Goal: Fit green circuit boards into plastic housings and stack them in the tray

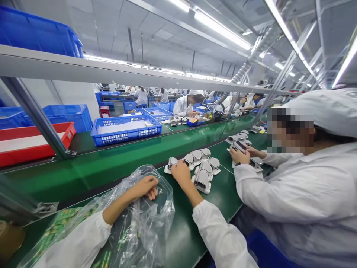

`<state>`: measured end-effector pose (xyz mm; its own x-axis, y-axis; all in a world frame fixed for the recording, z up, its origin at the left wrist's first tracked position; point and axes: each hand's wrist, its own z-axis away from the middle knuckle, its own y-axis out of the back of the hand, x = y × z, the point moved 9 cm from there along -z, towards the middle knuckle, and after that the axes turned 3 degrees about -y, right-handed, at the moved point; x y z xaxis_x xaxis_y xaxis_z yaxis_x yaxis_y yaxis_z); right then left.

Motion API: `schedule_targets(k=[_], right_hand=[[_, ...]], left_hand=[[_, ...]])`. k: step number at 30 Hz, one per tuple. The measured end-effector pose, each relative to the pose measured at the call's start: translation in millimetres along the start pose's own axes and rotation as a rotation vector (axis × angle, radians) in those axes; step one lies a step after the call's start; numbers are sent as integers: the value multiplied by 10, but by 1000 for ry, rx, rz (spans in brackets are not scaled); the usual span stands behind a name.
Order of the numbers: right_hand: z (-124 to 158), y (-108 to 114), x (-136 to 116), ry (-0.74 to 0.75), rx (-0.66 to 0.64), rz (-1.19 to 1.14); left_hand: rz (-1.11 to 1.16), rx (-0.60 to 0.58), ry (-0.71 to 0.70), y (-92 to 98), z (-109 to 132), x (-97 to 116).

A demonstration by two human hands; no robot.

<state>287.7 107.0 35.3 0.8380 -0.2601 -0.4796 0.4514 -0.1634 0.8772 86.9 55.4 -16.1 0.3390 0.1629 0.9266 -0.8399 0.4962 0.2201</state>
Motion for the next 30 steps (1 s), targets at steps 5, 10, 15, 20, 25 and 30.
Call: schedule_targets(k=[5, 10, 15, 20, 25, 30], right_hand=[[91, -85, -491, 235, 22, -203], [494, -341, -935, 689, -51, -458], [327, -579, -565, 327, -283, -1167], [208, -910, -315, -101, -691, -1518], [239, -1010, -227, -134, -747, -1503], [323, -991, -297, 55, -739, -1314]], left_hand=[[665, 85, -63, 388, -73, 43], [918, 231, -165, 705, -172, 52], [1061, 393, -131, 769, -280, -115], [1151, 374, -156, 681, -304, -140], [1167, 342, -168, 623, -271, -120], [1172, 340, -174, 621, -275, -140]])
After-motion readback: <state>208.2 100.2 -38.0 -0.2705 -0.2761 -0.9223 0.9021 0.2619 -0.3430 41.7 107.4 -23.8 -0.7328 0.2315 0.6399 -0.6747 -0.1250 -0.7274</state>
